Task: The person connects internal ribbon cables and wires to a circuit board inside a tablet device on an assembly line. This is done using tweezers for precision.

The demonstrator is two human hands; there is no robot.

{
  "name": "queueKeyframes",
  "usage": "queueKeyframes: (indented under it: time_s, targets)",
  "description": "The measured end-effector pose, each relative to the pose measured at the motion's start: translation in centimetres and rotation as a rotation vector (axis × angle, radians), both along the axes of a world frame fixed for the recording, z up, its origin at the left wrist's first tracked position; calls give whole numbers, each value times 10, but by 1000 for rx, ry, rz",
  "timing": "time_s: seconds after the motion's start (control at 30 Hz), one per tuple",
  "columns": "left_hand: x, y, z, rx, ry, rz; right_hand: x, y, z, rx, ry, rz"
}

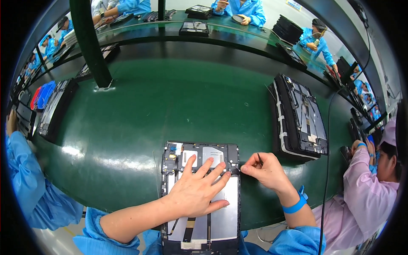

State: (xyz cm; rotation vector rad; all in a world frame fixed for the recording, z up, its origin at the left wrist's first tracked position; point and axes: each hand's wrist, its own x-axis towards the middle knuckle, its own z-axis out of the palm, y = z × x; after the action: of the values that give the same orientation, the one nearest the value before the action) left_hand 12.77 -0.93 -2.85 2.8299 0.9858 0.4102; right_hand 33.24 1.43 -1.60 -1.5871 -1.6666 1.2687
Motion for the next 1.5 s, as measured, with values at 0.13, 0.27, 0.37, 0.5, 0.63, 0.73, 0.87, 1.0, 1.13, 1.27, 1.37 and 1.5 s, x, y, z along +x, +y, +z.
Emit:
queueKeyframes:
  time_s: [0.13, 0.27, 0.37, 0.5, 0.63, 0.73, 0.87, 1.0, 1.13, 1.27, 1.37, 1.5]
  targets:
    - [0, -1, 1, -5, 35, 13, -13, 18, 10, 278, -206, 119]
    - [4, 0, 1, 7, 38, 11, -22, 39, 16, 402, -437, 294]
    - [6, 1, 1, 30, 20, 4, -34, 48, 22, 474, -547, 438]
    - [-4, 0, 0, 20, -10, 37, -59, 55, 21, 484, -618, 578]
    - [-3, -3, -2, 6, -55, 36, -60, 58, 21, 573, -584, 695]
    - [-4, -4, -3, 6, -99, 6, -62, 63, 16, 554, -400, 787]
    - [-6, -3, -4, -46, -95, 13, -56, 62, 19, 622, -497, 725]
    - [-3, -1, -1, -35, -58, 18, -34, 45, 27, 628, -637, 416]
    - [-1, 0, 1, -50, -48, 22, -5, 19, 16, 578, -503, 437]
    - [1, 2, 4, -50, -1, 28, 1, 0, 8, 882, -604, 504]
    - [-3, 2, 3, -53, 18, 31, -7, -3, 2, 1041, -702, 506]
    - [-4, 3, 3, -59, 12, 28, -10, -9, -2, 997, -758, 458]
